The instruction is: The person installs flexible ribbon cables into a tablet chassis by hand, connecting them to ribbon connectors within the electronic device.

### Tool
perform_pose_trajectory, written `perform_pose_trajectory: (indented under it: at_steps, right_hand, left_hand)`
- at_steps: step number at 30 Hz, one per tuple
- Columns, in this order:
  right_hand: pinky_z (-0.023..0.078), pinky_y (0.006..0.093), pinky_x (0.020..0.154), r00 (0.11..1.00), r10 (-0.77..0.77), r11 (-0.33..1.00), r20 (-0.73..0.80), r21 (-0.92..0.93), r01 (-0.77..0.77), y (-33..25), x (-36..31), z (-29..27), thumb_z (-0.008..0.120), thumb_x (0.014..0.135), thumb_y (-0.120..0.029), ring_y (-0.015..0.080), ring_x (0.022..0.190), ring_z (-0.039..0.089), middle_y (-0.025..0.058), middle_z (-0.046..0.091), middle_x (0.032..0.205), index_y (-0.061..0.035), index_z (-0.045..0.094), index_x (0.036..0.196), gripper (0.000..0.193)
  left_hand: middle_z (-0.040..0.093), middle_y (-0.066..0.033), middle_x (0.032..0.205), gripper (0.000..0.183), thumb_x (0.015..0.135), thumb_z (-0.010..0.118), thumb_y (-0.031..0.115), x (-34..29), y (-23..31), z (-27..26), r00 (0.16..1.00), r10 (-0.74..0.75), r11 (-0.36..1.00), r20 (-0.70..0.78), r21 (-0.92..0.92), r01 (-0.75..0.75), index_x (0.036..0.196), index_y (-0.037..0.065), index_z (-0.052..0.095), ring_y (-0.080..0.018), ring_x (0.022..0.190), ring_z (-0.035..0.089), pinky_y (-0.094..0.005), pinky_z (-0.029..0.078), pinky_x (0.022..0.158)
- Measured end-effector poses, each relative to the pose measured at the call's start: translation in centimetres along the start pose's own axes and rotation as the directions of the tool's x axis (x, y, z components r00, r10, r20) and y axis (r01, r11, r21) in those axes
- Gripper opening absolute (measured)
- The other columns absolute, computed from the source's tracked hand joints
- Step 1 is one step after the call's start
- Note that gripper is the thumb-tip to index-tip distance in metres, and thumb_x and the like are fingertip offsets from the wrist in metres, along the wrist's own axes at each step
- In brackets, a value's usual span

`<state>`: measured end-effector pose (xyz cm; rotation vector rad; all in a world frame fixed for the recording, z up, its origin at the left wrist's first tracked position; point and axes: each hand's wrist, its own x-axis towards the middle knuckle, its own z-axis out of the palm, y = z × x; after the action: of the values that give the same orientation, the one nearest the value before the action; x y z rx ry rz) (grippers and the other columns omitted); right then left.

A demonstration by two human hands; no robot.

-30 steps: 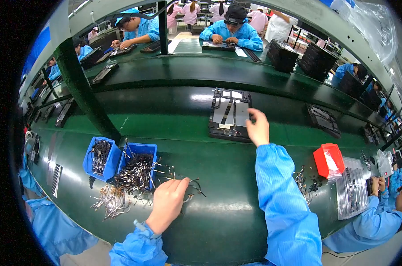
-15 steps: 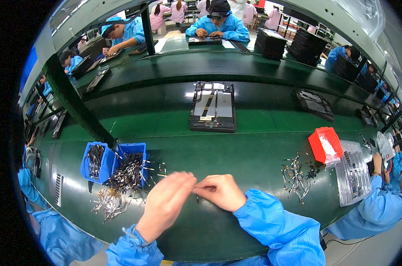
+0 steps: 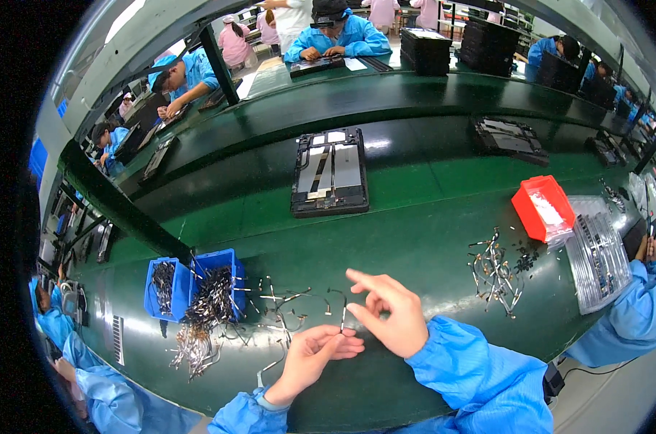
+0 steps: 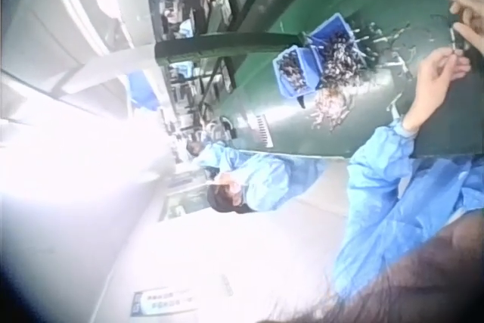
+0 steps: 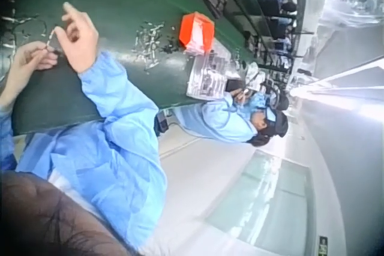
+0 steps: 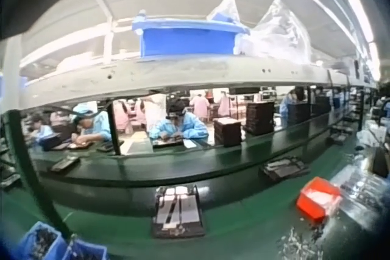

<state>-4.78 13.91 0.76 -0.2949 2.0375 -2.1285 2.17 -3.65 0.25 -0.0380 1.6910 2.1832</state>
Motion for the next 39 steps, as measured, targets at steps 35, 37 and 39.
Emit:
perform_pose_trajectory:
  at_steps: [35,37,39]
  right_hand:
    - [0.054,0.0329,0.071,0.827,-0.497,0.711,0.261,-0.425,0.561,-0.8,-1.7,-0.7,0.072,0.080,-0.001,0.0254,0.080,0.068,0.0104,0.071,0.088,-0.0023,0.072,0.094,0.013]
    - [0.055,0.0300,0.068,0.832,-0.513,0.675,0.210,-0.500,0.542,-2.4,-1.6,-2.0,0.071,0.081,0.000,0.0220,0.076,0.070,0.0104,0.071,0.086,0.0011,0.070,0.092,0.011]
    - [0.056,0.0294,0.068,0.938,-0.346,0.846,0.013,-0.427,0.318,-4.5,-0.5,-5.0,0.068,0.085,-0.001,0.0185,0.078,0.070,0.0118,0.070,0.086,0.0010,0.069,0.093,0.009]
  left_hand:
    - [0.073,-0.0110,0.085,0.039,0.087,0.057,-0.001,-0.7,-1.3,0.7,0.893,0.449,0.713,0.042,0.586,-0.386,0.126,0.000,0.053,-0.0200,0.077,0.073,-0.0307,0.060,0.069]
    - [0.074,-0.0092,0.086,0.038,0.086,0.058,-0.001,-1.0,-1.0,1.1,0.910,0.413,0.747,0.035,0.559,-0.360,0.124,0.001,0.055,-0.0182,0.075,0.073,-0.0295,0.059,0.068]
    - [0.074,-0.0086,0.085,0.034,0.087,0.057,-0.002,-1.8,-2.0,-0.3,0.941,0.339,0.783,-0.007,0.556,-0.279,0.121,0.000,0.056,-0.0162,0.075,0.072,-0.0271,0.057,0.069]
